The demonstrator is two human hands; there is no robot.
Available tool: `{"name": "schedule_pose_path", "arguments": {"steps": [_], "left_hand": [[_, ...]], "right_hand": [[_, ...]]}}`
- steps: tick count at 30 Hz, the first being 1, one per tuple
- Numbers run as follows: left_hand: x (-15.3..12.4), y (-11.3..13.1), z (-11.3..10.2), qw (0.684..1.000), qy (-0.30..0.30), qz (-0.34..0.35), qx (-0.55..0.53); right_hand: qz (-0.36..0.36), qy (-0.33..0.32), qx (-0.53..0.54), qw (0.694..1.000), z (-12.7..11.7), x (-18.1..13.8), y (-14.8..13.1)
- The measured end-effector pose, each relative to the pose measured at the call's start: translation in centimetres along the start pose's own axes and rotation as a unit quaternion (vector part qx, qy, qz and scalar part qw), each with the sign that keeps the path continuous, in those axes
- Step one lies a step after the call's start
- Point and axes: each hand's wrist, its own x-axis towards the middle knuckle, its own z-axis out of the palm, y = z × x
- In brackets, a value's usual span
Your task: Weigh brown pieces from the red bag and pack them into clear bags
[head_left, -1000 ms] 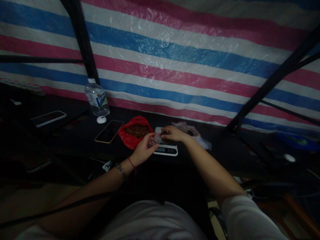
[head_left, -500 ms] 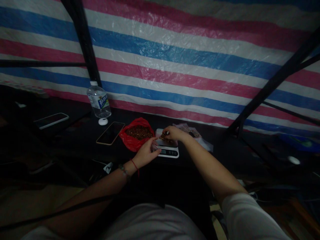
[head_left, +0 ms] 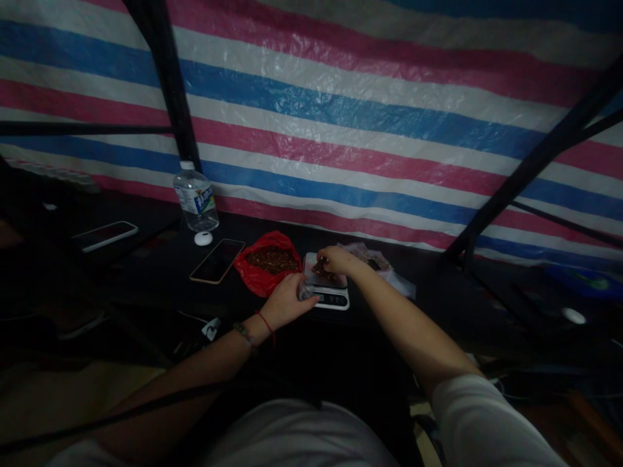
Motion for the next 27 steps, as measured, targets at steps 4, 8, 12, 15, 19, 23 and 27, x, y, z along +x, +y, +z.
{"name": "schedule_pose_path", "arguments": {"steps": [4,8,12,15,19,23,27], "left_hand": [[1.8,0.6,-1.9,0.999,0.042,0.021,0.002],[3.9,0.1,-3.1,0.996,0.084,0.019,0.012],[4.2,-1.2,-2.6,0.997,0.068,-0.006,0.024],[3.8,-1.7,-2.0,0.998,0.058,-0.014,0.028],[3.7,-1.8,-1.9,0.996,0.076,-0.040,0.000],[3.7,-2.2,-2.3,0.991,0.102,-0.080,-0.035],[3.5,-2.3,-2.6,0.989,0.109,-0.091,-0.048]], "right_hand": [[0.004,0.013,0.016,1.000,0.2,-0.1,0.5],[0.019,0.045,0.084,0.995,0.5,0.1,1.5],[0.010,0.111,0.215,0.970,0.2,0.8,1.7],[-0.023,0.148,0.310,0.939,-0.5,1.5,0.0],[-0.079,0.146,0.378,0.911,-1.6,1.9,-3.9],[-0.090,0.129,0.359,0.920,-2.5,1.4,-6.8],[-0.074,0.124,0.301,0.943,-3.3,1.1,-7.7]]}}
